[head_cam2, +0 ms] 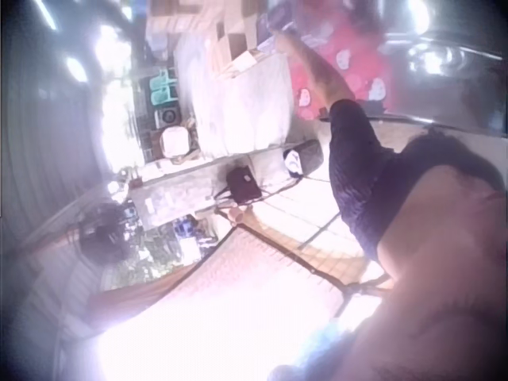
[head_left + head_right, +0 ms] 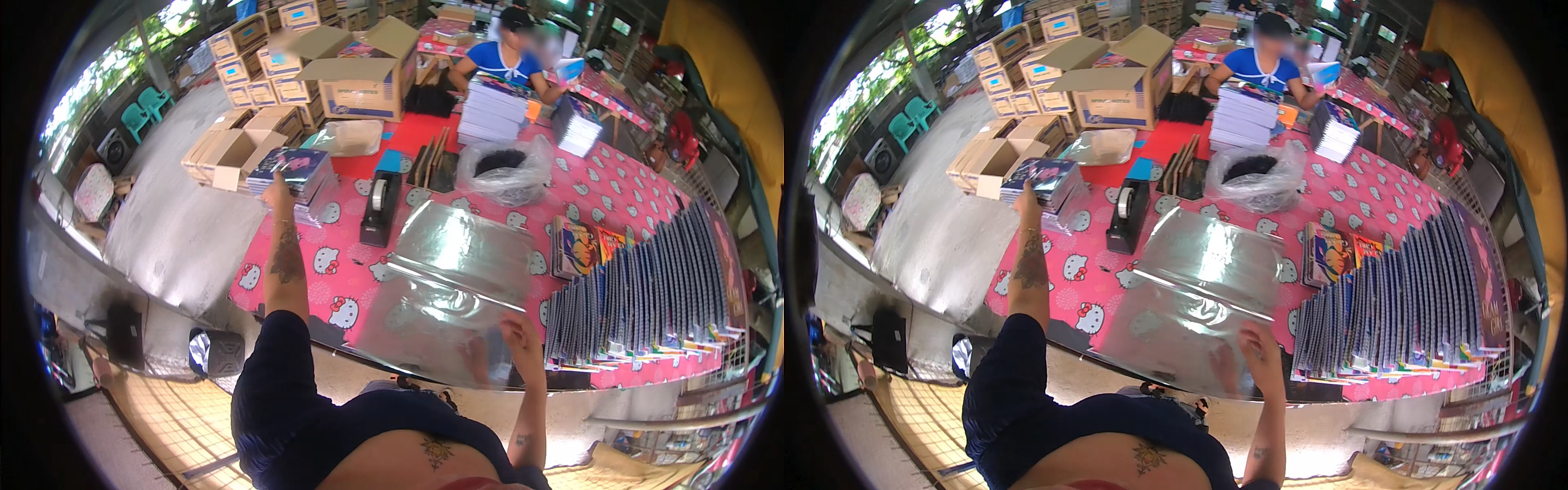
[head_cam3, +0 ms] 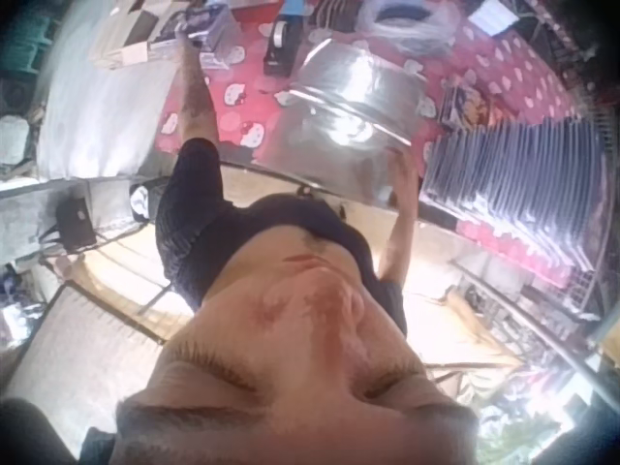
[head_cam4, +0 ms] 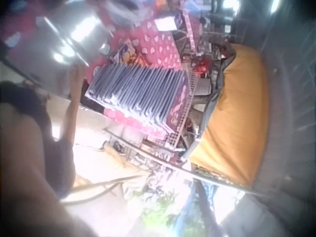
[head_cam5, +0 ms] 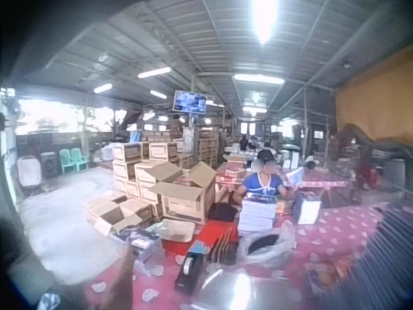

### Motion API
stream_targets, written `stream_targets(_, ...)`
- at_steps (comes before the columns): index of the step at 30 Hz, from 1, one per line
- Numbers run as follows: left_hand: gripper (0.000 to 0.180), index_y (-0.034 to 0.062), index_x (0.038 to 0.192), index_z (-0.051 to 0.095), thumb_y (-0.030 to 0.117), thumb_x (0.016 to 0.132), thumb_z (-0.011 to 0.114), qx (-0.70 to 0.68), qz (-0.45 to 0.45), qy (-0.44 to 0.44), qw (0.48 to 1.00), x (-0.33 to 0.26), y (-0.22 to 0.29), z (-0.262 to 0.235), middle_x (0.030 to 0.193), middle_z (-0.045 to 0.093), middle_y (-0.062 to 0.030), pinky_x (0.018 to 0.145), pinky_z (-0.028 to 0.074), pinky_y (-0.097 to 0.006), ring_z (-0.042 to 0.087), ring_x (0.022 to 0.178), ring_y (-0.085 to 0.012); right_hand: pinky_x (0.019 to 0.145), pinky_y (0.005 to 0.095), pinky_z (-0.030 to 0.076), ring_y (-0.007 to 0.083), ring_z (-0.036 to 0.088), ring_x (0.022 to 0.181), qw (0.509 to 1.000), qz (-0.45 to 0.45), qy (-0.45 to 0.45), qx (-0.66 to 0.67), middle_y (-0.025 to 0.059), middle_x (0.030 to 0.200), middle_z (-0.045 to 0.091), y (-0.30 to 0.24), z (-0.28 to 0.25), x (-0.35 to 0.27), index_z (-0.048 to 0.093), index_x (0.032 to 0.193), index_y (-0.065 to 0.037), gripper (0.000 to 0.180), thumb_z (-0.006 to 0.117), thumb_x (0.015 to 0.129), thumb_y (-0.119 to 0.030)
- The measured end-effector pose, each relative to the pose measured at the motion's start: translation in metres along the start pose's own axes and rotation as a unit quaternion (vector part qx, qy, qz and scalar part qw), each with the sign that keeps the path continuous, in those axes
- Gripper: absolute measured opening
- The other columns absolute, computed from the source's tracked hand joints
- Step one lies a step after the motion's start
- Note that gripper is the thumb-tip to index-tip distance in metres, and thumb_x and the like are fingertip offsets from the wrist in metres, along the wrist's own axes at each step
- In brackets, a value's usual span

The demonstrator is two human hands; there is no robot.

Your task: The person places notebooks into clear plastic bags, applies adhesive tape from a dispenser to seal the bags, and places the finished packages onto a large stack of notebooks.

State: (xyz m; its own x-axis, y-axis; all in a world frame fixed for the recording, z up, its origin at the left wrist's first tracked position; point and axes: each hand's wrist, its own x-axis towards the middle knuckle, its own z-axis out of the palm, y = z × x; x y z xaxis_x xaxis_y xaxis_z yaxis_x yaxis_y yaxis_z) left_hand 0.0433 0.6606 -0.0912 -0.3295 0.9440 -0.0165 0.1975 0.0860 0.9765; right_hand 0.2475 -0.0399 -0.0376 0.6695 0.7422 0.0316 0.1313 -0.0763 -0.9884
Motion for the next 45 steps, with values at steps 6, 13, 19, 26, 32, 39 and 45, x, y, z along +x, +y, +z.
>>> stream_targets(6, 0.051, 0.0172, 0.135, 0.055, 0.045, 0.092, 0.058, 0.214, 0.567, -0.112, 0.788, 0.036, 0.055, -0.073, 0.099, 0.070, -0.0166, 0.069, 0.052, -0.049, 0.068, 0.080, -0.0367, 0.087, 0.0285, 0.047, 0.0137, 0.061, 0.095, 0.988, -0.050, 0.141, -0.039, 0.0050, 0.106, 0.065, -0.067, -0.098, -0.113, 0.064, 0.120, -0.003, 0.032, 0.069, 0.089, -0.009)
stream_targets(13, 0.053, -0.0009, 0.131, 0.050, 0.012, 0.084, 0.072, -0.246, 0.482, -0.344, 0.767, -0.442, 0.255, 0.020, 0.134, 0.050, -0.0198, 0.102, 0.043, -0.041, 0.048, 0.128, -0.0271, 0.115, 0.0419, 0.027, 0.0281, 0.029, 0.144, 0.796, -0.296, 0.498, -0.174, 0.0187, 0.156, 0.031, -0.191, -0.244, -0.117, 0.025, 0.153, -0.003, 0.085, 0.071, 0.088, -0.030)
stream_targets(19, 0.093, 0.0182, 0.150, 0.037, 0.023, 0.071, 0.085, -0.270, 0.734, -0.498, 0.375, -0.692, 0.352, -0.020, 0.159, 0.024, -0.0142, 0.116, 0.029, -0.046, 0.028, 0.144, -0.0343, 0.108, 0.0353, 0.036, 0.0223, 0.054, 0.121, 0.856, -0.298, 0.414, -0.086, 0.0173, 0.131, 0.058, -0.191, -0.300, -0.092, 0.044, 0.139, 0.009, 0.086, 0.085, 0.075, -0.032)
stream_targets(26, 0.098, 0.0156, 0.150, 0.036, 0.017, 0.065, 0.086, -0.287, 0.703, -0.540, 0.363, -0.696, 0.359, 0.007, 0.151, 0.041, -0.0109, 0.118, 0.028, -0.042, 0.038, 0.141, -0.0301, 0.088, 0.0293, 0.050, 0.0176, 0.066, 0.099, 0.765, -0.343, 0.500, -0.218, 0.0147, 0.107, 0.070, -0.241, -0.244, -0.085, 0.066, 0.114, 0.005, 0.052, 0.087, 0.070, -0.012)
stream_targets(32, 0.091, 0.0131, 0.147, 0.041, 0.010, 0.066, 0.083, -0.204, 0.647, -0.638, 0.364, -0.679, 0.397, -0.008, 0.147, 0.047, -0.0072, 0.110, 0.039, -0.038, 0.047, 0.133, -0.0214, 0.074, 0.0275, 0.053, 0.0171, 0.066, 0.091, 0.757, -0.372, 0.467, -0.265, 0.0137, 0.112, 0.069, -0.284, -0.259, -0.068, 0.067, 0.105, 0.000, 0.041, 0.085, 0.074, -0.018)
stream_targets(39, 0.064, 0.0018, 0.121, 0.052, 0.016, 0.067, 0.084, -0.369, 0.629, -0.457, 0.509, -0.683, 0.381, 0.009, 0.104, 0.067, -0.0102, 0.078, 0.055, -0.031, 0.067, 0.091, -0.0152, 0.073, 0.0260, 0.052, 0.0176, 0.064, 0.098, 0.783, -0.461, 0.344, -0.235, 0.0157, 0.128, 0.061, -0.324, -0.263, -0.034, 0.052, 0.105, 0.000, 0.043, 0.081, 0.082, -0.022)
stream_targets(45, 0.056, 0.0033, 0.120, 0.052, 0.002, 0.067, 0.073, -0.515, 0.495, -0.446, 0.539, -0.614, 0.374, -0.082, 0.102, 0.062, -0.0049, 0.073, 0.055, -0.030, 0.063, 0.091, -0.0159, 0.108, 0.0376, 0.034, 0.0242, 0.046, 0.127, 0.703, -0.633, 0.277, -0.168, 0.0141, 0.135, 0.047, -0.344, -0.170, -0.018, 0.032, 0.141, 0.000, 0.100, 0.083, 0.072, -0.053)
